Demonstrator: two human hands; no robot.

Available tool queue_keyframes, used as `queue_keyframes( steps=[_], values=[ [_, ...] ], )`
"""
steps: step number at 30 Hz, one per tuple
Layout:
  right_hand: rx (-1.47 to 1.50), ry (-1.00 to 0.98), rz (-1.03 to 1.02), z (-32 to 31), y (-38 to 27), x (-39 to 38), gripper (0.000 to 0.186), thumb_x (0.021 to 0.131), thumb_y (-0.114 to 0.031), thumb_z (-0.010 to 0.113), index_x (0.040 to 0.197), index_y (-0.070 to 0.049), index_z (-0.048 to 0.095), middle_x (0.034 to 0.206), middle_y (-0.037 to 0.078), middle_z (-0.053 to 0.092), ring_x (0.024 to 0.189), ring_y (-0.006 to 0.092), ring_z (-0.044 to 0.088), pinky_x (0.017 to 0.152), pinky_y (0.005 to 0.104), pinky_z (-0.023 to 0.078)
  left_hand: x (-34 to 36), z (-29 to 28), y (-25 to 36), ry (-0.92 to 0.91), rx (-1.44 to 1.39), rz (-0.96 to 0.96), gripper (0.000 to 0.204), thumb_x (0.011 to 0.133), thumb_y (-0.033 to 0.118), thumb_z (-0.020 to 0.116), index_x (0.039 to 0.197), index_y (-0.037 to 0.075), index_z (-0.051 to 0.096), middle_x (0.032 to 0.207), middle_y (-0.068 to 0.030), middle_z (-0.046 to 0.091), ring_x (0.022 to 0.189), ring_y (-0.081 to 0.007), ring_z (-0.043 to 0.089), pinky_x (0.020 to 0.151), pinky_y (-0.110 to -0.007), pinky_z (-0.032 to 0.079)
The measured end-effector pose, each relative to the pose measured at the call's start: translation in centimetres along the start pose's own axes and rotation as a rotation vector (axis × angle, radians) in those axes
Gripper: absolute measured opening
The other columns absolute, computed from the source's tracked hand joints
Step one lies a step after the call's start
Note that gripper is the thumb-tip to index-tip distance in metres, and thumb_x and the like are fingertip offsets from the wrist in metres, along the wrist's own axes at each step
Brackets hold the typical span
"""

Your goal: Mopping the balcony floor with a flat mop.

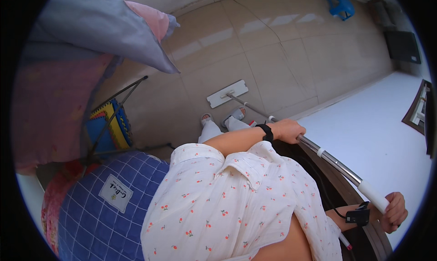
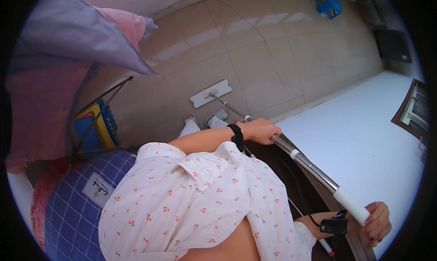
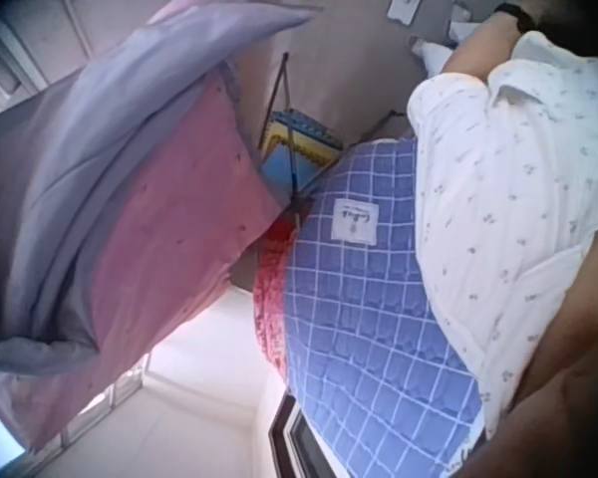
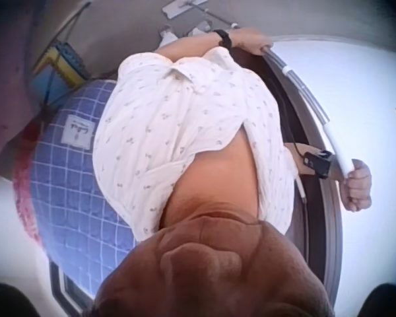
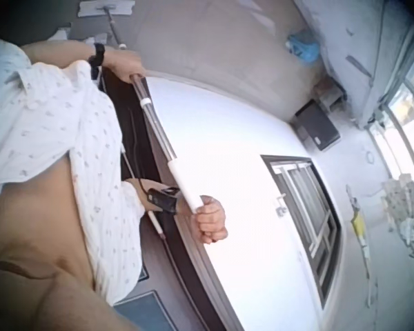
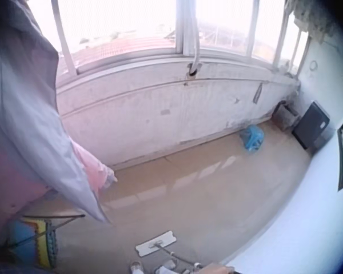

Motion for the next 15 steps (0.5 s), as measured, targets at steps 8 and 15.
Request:
queue_keyframes(
  steps=[8, 15],
  values=[
    [-0.093, 0.074, 0.013, 5.2, 11.5, -0.8, 0.027, 0.077, -0.014, 0.06, 0.064, -0.018, 0.036, 0.044, -0.007, 0.044, 0.038, 0.0044, 0.044, 0.058, 0.0223, 0.037, -6.5, -11.1, -8.4, 0.161, 0.299, -0.19, 0.008, 0.069, 0.016, 0.055, 0.076, 0.013, 0.053, 0.064, -0.0115, 0.058, 0.065, -0.0354, 0.057, 0.056, -0.046, 0.042],
    [-0.166, -0.02, 0.144, 14.3, 22.7, -0.8, 0.025, 0.082, -0.017, 0.059, 0.072, -0.015, 0.036, 0.055, -0.001, 0.047, 0.047, 0.0131, 0.046, 0.066, 0.0333, 0.038, -14.0, -23.7, -16.8, 0.356, 0.505, -0.378, 0.009, 0.072, 0.014, 0.058, 0.079, 0.012, 0.052, 0.075, -0.011, 0.061, 0.075, -0.0339, 0.058, 0.062, -0.045, 0.044]
  ],
)
Point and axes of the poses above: each hand's wrist, its own x-axis towards the middle knuckle, its own z-axis out of the palm, y = z × x, the point moved 5 cm from there along x, towards the middle knuckle
